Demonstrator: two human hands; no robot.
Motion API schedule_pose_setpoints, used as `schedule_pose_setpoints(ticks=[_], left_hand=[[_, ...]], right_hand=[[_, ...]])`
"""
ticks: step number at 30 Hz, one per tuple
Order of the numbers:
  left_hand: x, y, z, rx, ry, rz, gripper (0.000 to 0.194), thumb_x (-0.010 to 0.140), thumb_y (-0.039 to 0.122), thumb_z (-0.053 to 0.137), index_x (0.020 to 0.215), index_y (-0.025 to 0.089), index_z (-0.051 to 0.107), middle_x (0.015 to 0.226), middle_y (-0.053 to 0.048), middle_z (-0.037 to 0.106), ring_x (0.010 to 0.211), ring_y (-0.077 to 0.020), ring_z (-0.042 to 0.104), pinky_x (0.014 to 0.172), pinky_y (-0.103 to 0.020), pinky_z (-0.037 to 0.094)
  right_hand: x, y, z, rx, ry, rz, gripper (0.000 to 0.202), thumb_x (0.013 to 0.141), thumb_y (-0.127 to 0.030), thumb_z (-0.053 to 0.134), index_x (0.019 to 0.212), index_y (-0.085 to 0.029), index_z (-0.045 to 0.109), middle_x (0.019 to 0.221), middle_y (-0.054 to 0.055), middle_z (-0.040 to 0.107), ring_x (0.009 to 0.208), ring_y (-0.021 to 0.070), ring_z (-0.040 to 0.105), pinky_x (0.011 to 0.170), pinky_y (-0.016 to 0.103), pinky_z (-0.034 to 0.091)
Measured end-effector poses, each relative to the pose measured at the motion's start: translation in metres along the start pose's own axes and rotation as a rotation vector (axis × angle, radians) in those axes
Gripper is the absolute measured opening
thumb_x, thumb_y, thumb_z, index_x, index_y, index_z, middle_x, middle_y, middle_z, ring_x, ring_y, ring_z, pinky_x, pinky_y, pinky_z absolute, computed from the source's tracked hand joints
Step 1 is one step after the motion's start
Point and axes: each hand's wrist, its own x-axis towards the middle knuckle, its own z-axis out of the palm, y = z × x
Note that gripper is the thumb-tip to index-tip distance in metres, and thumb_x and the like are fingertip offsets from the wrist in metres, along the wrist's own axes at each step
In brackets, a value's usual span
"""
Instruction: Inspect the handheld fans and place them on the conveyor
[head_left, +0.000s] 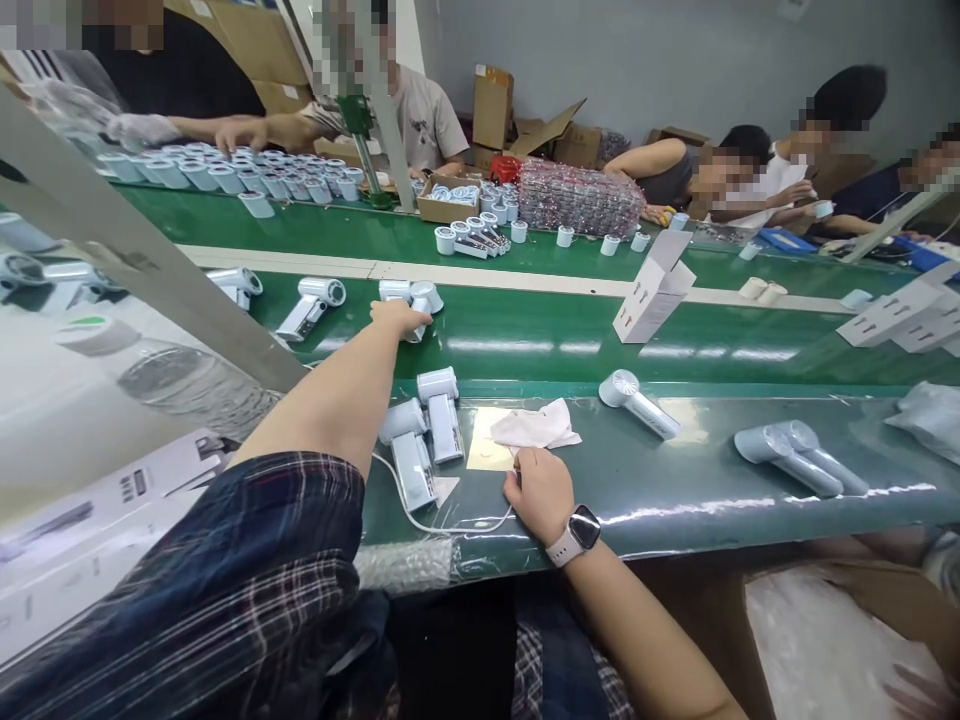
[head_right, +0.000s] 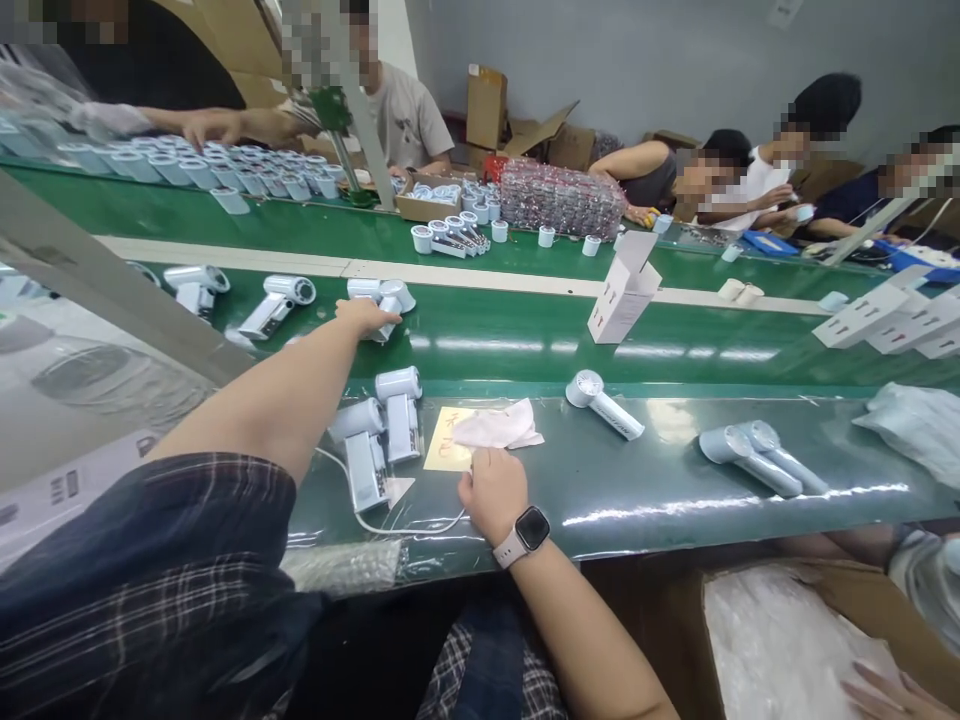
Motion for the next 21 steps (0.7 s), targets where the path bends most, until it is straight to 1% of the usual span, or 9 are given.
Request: schedule_pose_setpoints(ticks=[4, 5, 7, 9, 11, 14, 17, 19, 21], left_hand=[[-0.005, 0.013, 0.013, 0.006, 0.069, -0.064, 0.093, 0.052, 0.065, 0.092, 0.124, 0.012, 0.064, 0.163, -0.032, 0.025, 0.151, -0.0537, 0.025, 0.120, -0.063, 0.031], [-0.007, 0.014, 0.014, -0.010, 0.062, -0.052, 0.090, 0.053, 0.061, 0.093, 0.123, 0.014, 0.064, 0.164, -0.030, 0.025, 0.151, -0.0521, 0.026, 0.121, -0.061, 0.030], [-0.010, 0.013, 0.009, -0.060, 0.026, -0.026, 0.083, 0.051, 0.057, 0.095, 0.117, 0.015, 0.067, 0.159, -0.029, 0.036, 0.148, -0.0511, 0.032, 0.119, -0.058, 0.035], [-0.015, 0.011, -0.001, -0.131, -0.026, -0.002, 0.072, 0.050, 0.055, 0.095, 0.104, 0.016, 0.069, 0.142, -0.025, 0.054, 0.137, -0.0489, 0.047, 0.110, -0.054, 0.045], [-0.022, 0.011, -0.011, -0.225, -0.081, 0.025, 0.058, 0.052, 0.053, 0.092, 0.090, 0.017, 0.066, 0.113, -0.017, 0.067, 0.116, -0.0412, 0.063, 0.094, -0.046, 0.054], [-0.037, 0.015, -0.022, -0.395, -0.134, 0.071, 0.044, 0.059, 0.043, 0.087, 0.085, 0.018, 0.062, 0.083, -0.005, 0.064, 0.082, -0.0261, 0.066, 0.072, -0.035, 0.054], [-0.066, 0.015, -0.032, -0.556, -0.136, 0.124, 0.036, 0.067, 0.035, 0.077, 0.096, 0.018, 0.062, 0.080, -0.003, 0.063, 0.073, -0.0182, 0.063, 0.065, -0.029, 0.051], [-0.096, 0.010, -0.039, -0.730, -0.138, 0.203, 0.040, 0.070, 0.034, 0.072, 0.105, 0.018, 0.063, 0.085, -0.003, 0.065, 0.074, -0.0166, 0.063, 0.065, -0.028, 0.052], [-0.137, 0.003, -0.043, -1.067, -0.190, 0.352, 0.051, 0.067, 0.035, 0.074, 0.113, 0.017, 0.062, 0.095, -0.007, 0.070, 0.077, -0.0185, 0.066, 0.065, -0.030, 0.054]], right_hand=[[-0.001, 0.004, -0.004, 0.154, 0.001, 0.049, 0.003, 0.092, -0.022, 0.057, 0.089, -0.022, 0.058, 0.080, 0.005, 0.072, 0.073, 0.0211, 0.065, 0.068, 0.030, 0.042], [-0.001, 0.005, -0.004, 0.203, -0.003, 0.059, 0.004, 0.094, -0.024, 0.056, 0.093, -0.022, 0.059, 0.079, 0.004, 0.072, 0.071, 0.0203, 0.066, 0.067, 0.030, 0.043], [-0.001, 0.007, -0.004, 0.306, -0.012, 0.074, 0.008, 0.094, -0.027, 0.058, 0.100, -0.022, 0.060, 0.079, 0.002, 0.074, 0.069, 0.0195, 0.068, 0.069, 0.029, 0.046], [0.001, 0.010, -0.005, 0.408, -0.014, 0.082, 0.013, 0.091, -0.027, 0.062, 0.103, -0.022, 0.060, 0.077, 0.000, 0.074, 0.069, 0.0190, 0.070, 0.070, 0.029, 0.048], [0.002, 0.012, -0.006, 0.501, -0.006, 0.087, 0.017, 0.088, -0.027, 0.065, 0.104, -0.022, 0.062, 0.074, -0.001, 0.074, 0.069, 0.0187, 0.070, 0.071, 0.028, 0.050], [0.004, 0.015, -0.008, 0.625, 0.004, 0.088, 0.025, 0.085, -0.030, 0.067, 0.107, -0.020, 0.066, 0.072, -0.001, 0.072, 0.067, 0.0181, 0.068, 0.070, 0.029, 0.052], [0.005, 0.019, -0.010, 0.739, -0.013, 0.091, 0.029, 0.081, -0.034, 0.069, 0.106, -0.019, 0.072, 0.071, 0.000, 0.069, 0.069, 0.0186, 0.068, 0.071, 0.031, 0.053], [0.005, 0.020, -0.011, 0.815, -0.039, 0.094, 0.031, 0.079, -0.039, 0.071, 0.102, -0.018, 0.075, 0.071, 0.001, 0.068, 0.069, 0.0191, 0.067, 0.070, 0.031, 0.054], [0.004, 0.020, -0.013, 0.881, -0.070, 0.095, 0.034, 0.081, -0.045, 0.070, 0.100, -0.018, 0.077, 0.071, 0.001, 0.067, 0.067, 0.0189, 0.065, 0.067, 0.032, 0.054]])
